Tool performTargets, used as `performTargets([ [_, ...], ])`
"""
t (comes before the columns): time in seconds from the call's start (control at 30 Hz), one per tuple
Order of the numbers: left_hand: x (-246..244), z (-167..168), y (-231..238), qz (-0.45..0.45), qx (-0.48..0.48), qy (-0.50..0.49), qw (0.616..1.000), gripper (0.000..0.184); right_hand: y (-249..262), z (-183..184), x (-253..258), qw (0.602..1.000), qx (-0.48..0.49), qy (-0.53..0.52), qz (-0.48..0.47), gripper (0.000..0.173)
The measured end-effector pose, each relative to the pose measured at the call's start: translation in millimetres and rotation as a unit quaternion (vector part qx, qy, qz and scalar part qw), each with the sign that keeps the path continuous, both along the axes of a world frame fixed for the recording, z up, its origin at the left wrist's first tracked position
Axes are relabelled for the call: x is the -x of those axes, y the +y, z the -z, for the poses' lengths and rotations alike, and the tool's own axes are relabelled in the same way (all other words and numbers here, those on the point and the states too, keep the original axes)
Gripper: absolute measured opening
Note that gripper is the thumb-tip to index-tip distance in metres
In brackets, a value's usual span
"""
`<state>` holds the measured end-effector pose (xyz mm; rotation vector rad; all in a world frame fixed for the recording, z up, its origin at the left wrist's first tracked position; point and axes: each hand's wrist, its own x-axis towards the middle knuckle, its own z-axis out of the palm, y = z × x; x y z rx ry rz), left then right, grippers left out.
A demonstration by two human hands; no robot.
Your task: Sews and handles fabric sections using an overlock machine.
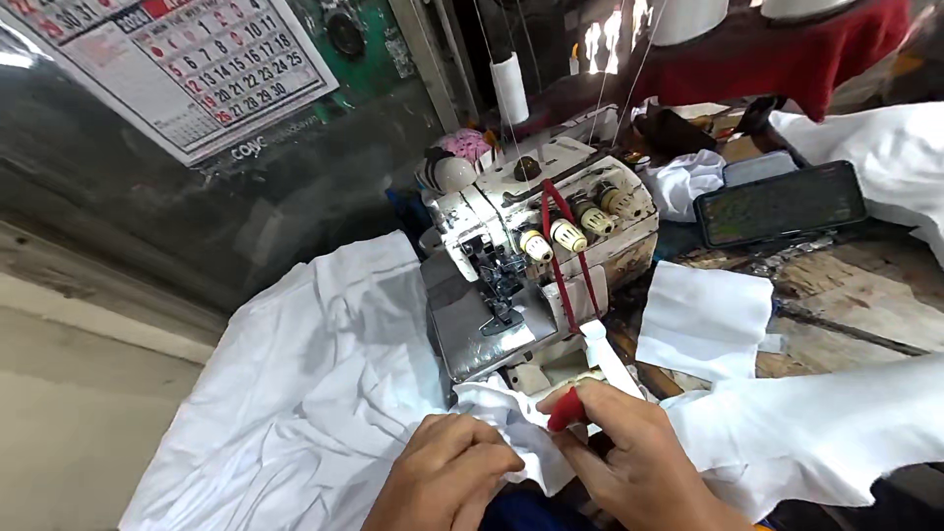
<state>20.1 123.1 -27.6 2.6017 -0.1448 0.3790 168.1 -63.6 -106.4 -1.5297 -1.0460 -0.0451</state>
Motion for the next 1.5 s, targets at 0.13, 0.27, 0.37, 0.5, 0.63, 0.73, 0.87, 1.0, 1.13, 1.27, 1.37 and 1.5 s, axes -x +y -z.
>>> performTargets([
  [0.13, -13.8, 10.9, -12.5, -0.039, -0.028, -0.097, 0.994, 0.016, 3.6, -6.0, 5.8, 1.000, 0.007, 0.003, -0.008, 0.011],
  [0.27, -15.1, 18.1, -14.6, -0.057, -0.027, -0.124, 0.990, 0.020, 2.1, -11.1, 9.2, 0.999, 0.017, -0.036, 0.008, 0.013],
  [0.37, -14.9, 22.0, -11.4, -0.056, -0.029, -0.133, 0.989, 0.022, 1.6, -14.8, 11.5, 0.998, 0.029, -0.063, 0.011, 0.012],
  [0.5, -15.8, 21.1, -10.1, -0.059, -0.033, -0.143, 0.987, 0.019, 2.8, -19.4, 10.9, 0.996, 0.041, -0.075, 0.017, 0.017],
  [0.63, -16.3, 12.1, -17.4, -0.082, -0.045, -0.143, 0.985, 0.017, 4.6, -21.2, 5.0, 0.998, 0.044, -0.031, -0.017, 0.020],
  [0.73, -21.9, 12.8, -11.9, -0.081, -0.064, -0.116, 0.988, 0.019, 6.1, -20.6, 0.0, 0.999, 0.036, -0.016, -0.026, 0.019],
  [0.87, -30.4, -1.9, -2.5, -0.095, -0.103, -0.073, 0.987, 0.024, -17.1, -33.6, 8.2, 0.994, 0.100, -0.046, -0.019, 0.024],
  [1.0, -36.5, -8.6, 9.6, -0.109, -0.122, -0.041, 0.986, 0.028, -36.8, 1.1, -4.5, 0.978, 0.186, -0.087, -0.043, 0.028],
  [1.13, -36.7, -9.0, 15.4, -0.128, -0.098, -0.058, 0.985, 0.027, -39.1, -10.2, -14.2, 0.985, 0.128, -0.105, -0.058, 0.017],
  [1.27, -23.4, -15.2, 12.7, -0.137, 0.008, -0.117, 0.983, 0.022, -29.6, -24.6, -20.4, 0.989, 0.036, -0.121, -0.075, 0.014],
  [1.37, -18.0, -22.8, 20.1, -0.063, 0.124, -0.102, 0.985, 0.023, -20.8, -35.1, -24.0, 0.988, -0.053, -0.104, -0.100, 0.015],
  [1.5, -22.2, -78.4, 32.9, -0.055, 0.135, -0.094, 0.985, 0.018, -13.7, -55.5, -12.7, 0.992, -0.064, 0.043, -0.100, 0.017],
])
